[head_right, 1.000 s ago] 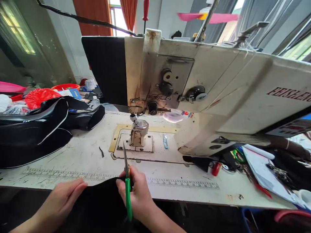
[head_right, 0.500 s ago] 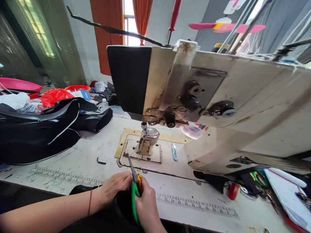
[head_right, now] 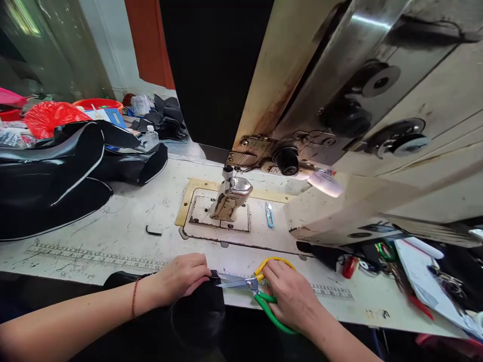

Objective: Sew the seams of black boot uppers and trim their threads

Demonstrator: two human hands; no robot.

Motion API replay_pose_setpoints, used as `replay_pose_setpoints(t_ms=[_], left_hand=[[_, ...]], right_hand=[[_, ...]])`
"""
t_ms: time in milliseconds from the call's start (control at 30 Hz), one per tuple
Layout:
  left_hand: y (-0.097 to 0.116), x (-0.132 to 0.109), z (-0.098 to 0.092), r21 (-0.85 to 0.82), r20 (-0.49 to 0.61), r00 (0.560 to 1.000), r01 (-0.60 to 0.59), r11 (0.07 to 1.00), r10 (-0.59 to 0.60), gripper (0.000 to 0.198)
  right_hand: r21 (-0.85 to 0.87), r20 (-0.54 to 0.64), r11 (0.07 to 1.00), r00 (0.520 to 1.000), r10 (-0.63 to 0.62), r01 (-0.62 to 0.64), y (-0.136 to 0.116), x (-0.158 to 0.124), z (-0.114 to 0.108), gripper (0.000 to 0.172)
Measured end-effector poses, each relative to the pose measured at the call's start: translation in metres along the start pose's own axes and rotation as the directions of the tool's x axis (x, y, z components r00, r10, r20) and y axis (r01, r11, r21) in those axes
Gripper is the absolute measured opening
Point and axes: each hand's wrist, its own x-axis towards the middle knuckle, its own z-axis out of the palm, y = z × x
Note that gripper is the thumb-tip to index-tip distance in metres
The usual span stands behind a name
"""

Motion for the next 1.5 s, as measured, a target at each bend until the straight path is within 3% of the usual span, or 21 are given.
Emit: replay_pose_setpoints(t_ms=[133, 333, 633, 933, 1300, 1500], left_hand=[[0.0, -0.001, 0.008, 0.08, -0.045, 0.999, -0.002, 0.997, 0.006, 0.013], [0.002, -0.001, 0.009, 0.146, -0.075, 0.997, -0.025, 0.989, 0.036, 0.017], [-0.005, 0.002, -0.001, -0.171, -0.053, 0.998, 0.018, 0.985, -0.027, 0.018], [-0.009, 0.005, -0.004, -0.42, -0.06, 0.991, 0.081, 0.904, -0.117, 0.019], [-0.015, 0.012, -0.016, -0.674, -0.048, 0.965, 0.159, 0.722, -0.258, 0.013], [-0.019, 0.012, -0.02, -0.809, -0.064, 0.955, 0.12, 0.575, -0.29, 0.009]], right_hand=[[-0.055, -0.02, 0.997, 0.998, -0.054, 0.053, 0.0, 0.015, -0.005, 0.006], [-0.084, 0.16, 0.991, 0.983, -0.093, 0.107, 0.001, 0.027, -0.02, 0.002], [0.002, 0.221, 0.998, 0.973, -0.061, 0.063, -0.011, 0.041, -0.017, 0.002], [0.061, 0.248, 0.996, 0.966, -0.077, 0.063, -0.016, 0.051, -0.014, 0.006], [0.115, 0.245, 0.992, 0.967, -0.073, 0.046, -0.028, 0.058, -0.016, 0.009], [0.129, 0.182, 0.99, 0.98, -0.085, 0.062, -0.042, 0.066, 0.002, 0.009]])
